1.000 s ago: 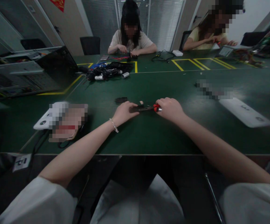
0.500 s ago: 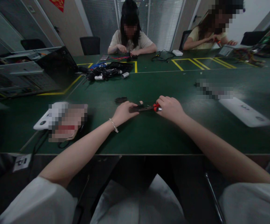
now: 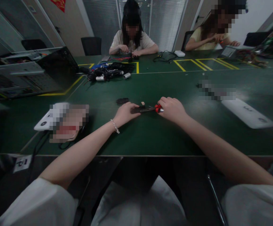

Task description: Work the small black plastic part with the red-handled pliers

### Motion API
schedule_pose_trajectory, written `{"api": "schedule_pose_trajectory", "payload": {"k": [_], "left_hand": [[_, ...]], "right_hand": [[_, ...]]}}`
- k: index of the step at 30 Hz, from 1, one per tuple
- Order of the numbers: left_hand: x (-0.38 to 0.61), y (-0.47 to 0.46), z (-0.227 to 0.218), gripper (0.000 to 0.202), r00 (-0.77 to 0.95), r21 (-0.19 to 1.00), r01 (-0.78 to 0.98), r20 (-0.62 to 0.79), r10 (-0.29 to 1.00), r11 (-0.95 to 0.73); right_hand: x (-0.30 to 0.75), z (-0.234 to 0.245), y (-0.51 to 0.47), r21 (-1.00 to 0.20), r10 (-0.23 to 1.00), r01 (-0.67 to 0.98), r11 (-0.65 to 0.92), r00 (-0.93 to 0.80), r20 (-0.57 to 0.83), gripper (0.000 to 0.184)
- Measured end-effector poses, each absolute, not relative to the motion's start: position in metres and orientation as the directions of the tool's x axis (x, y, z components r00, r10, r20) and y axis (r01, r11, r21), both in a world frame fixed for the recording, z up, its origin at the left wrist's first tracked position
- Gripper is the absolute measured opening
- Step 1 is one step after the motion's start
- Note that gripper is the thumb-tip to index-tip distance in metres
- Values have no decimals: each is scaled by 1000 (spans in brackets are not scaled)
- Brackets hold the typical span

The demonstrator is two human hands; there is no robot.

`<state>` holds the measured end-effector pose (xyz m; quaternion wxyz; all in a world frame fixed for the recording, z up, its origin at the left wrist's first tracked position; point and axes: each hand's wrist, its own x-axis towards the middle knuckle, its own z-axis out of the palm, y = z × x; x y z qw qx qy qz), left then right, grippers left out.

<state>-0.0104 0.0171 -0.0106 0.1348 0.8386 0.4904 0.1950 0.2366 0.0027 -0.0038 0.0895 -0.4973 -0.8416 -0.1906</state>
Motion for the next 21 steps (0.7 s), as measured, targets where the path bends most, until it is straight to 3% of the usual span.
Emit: {"api": "schedule_pose_trajectory", "payload": {"k": [10, 21], "left_hand": [[-11, 18, -11, 35, 452, 439, 755, 192, 871, -488], [-11, 19, -13, 35, 445, 449, 749, 203, 872, -487]], "right_hand": [[238, -7, 3, 123, 834, 895, 428, -444, 329, 26], [237, -3, 2, 229, 802, 875, 427, -483, 351, 26]]}}
